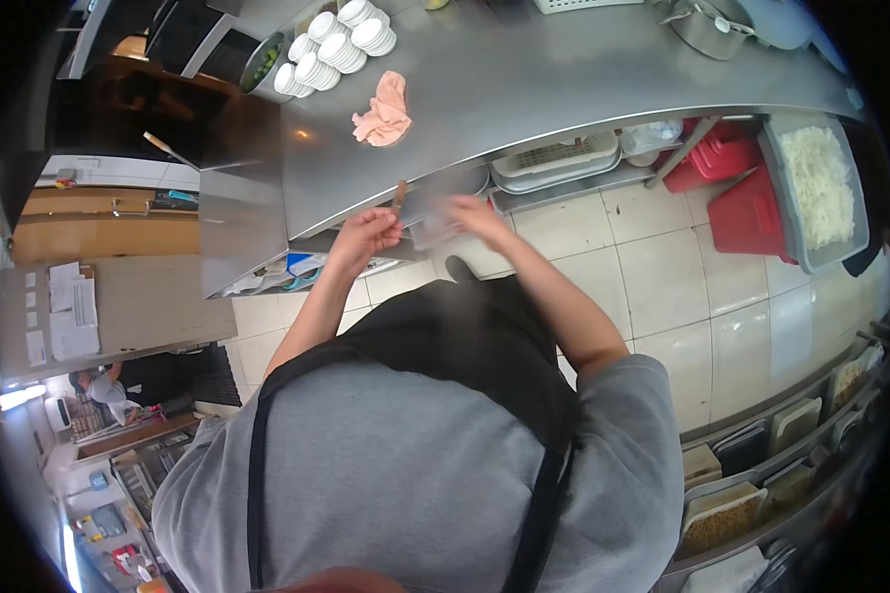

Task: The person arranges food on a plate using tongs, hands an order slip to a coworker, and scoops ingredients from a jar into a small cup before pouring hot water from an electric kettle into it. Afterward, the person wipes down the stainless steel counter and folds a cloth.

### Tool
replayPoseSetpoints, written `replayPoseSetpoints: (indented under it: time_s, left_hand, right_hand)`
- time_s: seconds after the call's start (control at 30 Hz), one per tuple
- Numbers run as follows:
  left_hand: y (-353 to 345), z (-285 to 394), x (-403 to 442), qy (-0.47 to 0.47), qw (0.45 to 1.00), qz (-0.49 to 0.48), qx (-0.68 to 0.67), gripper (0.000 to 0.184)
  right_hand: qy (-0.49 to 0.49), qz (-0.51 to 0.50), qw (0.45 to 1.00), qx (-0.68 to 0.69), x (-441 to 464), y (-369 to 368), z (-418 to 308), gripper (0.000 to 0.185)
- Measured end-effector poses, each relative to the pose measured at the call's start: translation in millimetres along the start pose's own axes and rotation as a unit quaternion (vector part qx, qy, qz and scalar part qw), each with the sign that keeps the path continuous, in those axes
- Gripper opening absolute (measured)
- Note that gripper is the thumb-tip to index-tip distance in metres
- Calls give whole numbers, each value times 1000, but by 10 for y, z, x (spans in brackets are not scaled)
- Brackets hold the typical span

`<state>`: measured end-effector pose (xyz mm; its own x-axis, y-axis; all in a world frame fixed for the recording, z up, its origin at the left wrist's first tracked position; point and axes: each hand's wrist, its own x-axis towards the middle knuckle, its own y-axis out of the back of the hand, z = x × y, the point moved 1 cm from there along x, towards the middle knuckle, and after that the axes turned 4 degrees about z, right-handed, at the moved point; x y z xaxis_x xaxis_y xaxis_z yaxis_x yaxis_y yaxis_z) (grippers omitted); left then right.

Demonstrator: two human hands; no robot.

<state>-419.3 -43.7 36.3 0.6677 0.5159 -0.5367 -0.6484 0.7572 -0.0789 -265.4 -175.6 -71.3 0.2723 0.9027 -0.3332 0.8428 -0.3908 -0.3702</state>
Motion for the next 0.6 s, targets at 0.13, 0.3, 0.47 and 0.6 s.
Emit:
replayPoseSetpoints:
  time_s: [0.13,0.3,0.47,0.6]
  left_hand:
    - [-74,-313,112,41,996,-28,79,18]
    - [148,-511,154,22,983,40,178,27]
    - [1044,-988,242,124,948,98,276,30]
    - [1778,-1512,175,129,899,124,400,25]
  right_hand:
    - [72,-45,995,49,-51,-409,-124,34]
    - [-27,89,992,90,62,127,264,24]
    - [17,221,973,-67,103,1426,936,16]
    - [47,439,891,-104,-132,2108,867,20]
